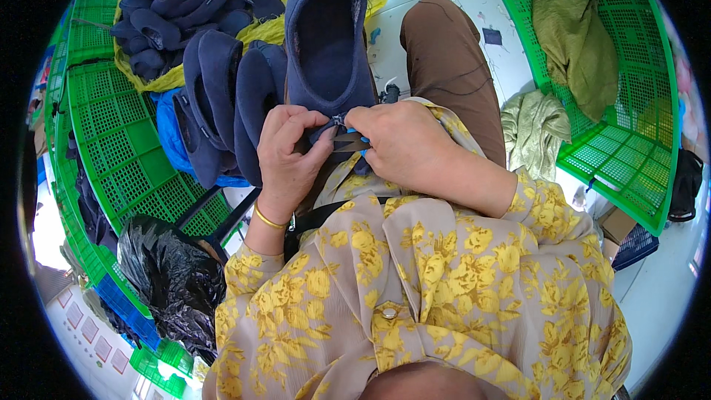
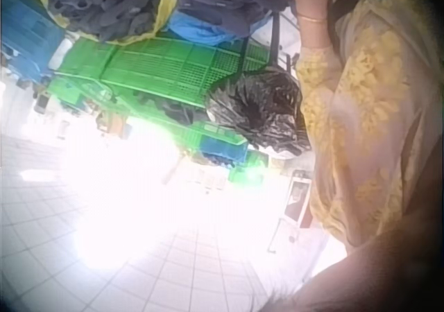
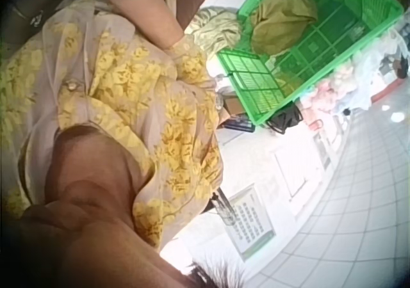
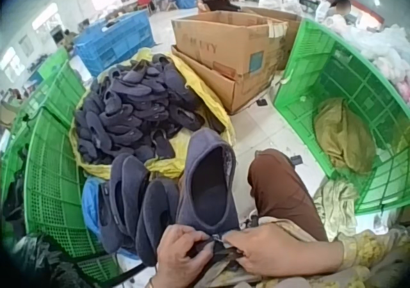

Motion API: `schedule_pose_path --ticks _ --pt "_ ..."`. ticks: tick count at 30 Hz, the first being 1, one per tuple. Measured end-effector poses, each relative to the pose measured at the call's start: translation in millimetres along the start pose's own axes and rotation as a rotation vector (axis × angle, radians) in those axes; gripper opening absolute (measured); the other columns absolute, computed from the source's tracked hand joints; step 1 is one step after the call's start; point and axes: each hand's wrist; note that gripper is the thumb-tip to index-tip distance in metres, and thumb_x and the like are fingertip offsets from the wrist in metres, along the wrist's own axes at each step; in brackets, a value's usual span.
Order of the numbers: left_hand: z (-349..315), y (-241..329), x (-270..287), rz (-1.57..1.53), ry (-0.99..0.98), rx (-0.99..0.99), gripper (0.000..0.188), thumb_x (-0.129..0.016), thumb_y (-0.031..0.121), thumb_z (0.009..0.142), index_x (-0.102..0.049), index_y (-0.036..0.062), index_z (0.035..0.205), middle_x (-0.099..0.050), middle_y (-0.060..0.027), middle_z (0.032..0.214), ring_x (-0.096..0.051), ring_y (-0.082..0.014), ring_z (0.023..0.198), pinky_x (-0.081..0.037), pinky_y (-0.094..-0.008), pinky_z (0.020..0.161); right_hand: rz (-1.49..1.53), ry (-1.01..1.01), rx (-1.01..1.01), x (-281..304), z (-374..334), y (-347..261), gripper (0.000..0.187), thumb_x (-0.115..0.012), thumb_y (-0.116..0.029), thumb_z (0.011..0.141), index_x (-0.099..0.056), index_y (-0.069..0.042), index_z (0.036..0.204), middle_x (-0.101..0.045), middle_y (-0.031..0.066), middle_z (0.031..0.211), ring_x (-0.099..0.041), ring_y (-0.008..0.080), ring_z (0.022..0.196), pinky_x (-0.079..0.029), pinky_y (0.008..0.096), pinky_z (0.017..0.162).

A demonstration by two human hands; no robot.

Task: The person sits on the floor and uses blue-handled scissors to trim loose threads from dark blue slipper uppers. They pick up a slipper from a yellow sack, trim the threads, and place the slipper on a green crate.

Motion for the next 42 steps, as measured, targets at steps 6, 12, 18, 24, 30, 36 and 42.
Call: schedule_pose_path --ticks 6,12,18,24,30,36,42 --pt "-1 -1 -2 0.005 -0.004 -0.005 0.019 -0.075 0.0 0.065 -0.065 0.0056 0.081 -0.056 -0.0086 0.082 -0.055 -0.0249 0.079 -0.045 -0.0334 0.066 -0.056 -0.032 -0.052 -2 2 -2 0.016 -0.062 -0.002 0.068 -0.058 0.0 0.084 -0.062 0.0175 0.072 -0.064 0.0356 0.071 -0.051 0.0437 0.065" --pt "-3 -2 -6 0.032 -0.002 -0.025 0.022 -0.074 -0.002 0.064 -0.065 0.0059 0.082 -0.055 -0.0085 0.082 -0.054 -0.0256 0.079 -0.045 -0.034 0.067 -0.111 -0.071 -0.109 -6 12 -7 0.014 -0.062 -0.004 0.07 -0.058 0.0 0.083 -0.064 0.0181 0.073 -0.064 0.0357 0.071 -0.051 0.0444 0.066" --pt "-6 0 -4 0.035 0.006 -0.02 0.023 -0.073 -0.001 0.065 -0.064 0.0049 0.085 -0.056 -0.0091 0.083 -0.054 -0.0258 0.08 -0.045 -0.0331 0.068 -0.086 -0.027 -0.11 -11 9 -1 0.013 -0.062 -0.005 0.071 -0.059 -0.002 0.083 -0.064 0.0177 0.071 -0.065 0.0355 0.07 -0.051 0.045 0.064" --pt "-12 10 -2 0.053 0.03 0.034 0.021 -0.073 0.0 0.068 -0.064 0.004 0.086 -0.056 -0.0096 0.083 -0.054 -0.026 0.079 -0.044 -0.0332 0.067 -0.081 -0.035 -0.163 -3 2 -6 0.015 -0.06 -0.004 0.073 -0.058 -0.003 0.087 -0.063 0.0183 0.069 -0.064 0.0369 0.069 -0.05 0.0474 0.062" --pt "-12 10 -4 -0.005 0.026 0.077 0.018 -0.074 -0.001 0.068 -0.066 0.0038 0.084 -0.057 -0.0089 0.082 -0.054 -0.025 0.078 -0.043 -0.0326 0.066 -0.129 -0.094 -0.194 -4 -1 -7 0.018 -0.059 -0.003 0.074 -0.054 -0.003 0.091 -0.064 0.0183 0.071 -0.065 0.0374 0.07 -0.05 0.0477 0.062" --pt "-14 4 -6 -0.111 0.041 0.108 0.016 -0.074 -0.001 0.068 -0.069 0.0044 0.083 -0.057 -0.0069 0.079 -0.054 -0.0221 0.076 -0.043 -0.0305 0.065 -0.097 -0.017 -0.152 -20 -2 2 0.019 -0.059 -0.004 0.075 -0.053 -0.005 0.093 -0.064 0.0169 0.073 -0.064 0.0372 0.071 -0.049 0.0485 0.061" --pt "-16 5 -2 -0.096 0.036 0.133 0.019 -0.074 -0.002 0.071 -0.07 0.0022 0.089 -0.057 -0.0051 0.082 -0.053 -0.0151 0.074 -0.042 -0.0246 0.064 -0.025 0.024 -0.137 -19 -5 6 0.02 -0.056 -0.003 0.077 -0.054 -0.009 0.096 -0.064 0.0158 0.074 -0.063 0.037 0.073 -0.048 0.0489 0.063"
Point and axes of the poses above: each hand's wrist, its own z-axis towards the middle knuckle, its own x-axis out of the back of the hand, y = z × x
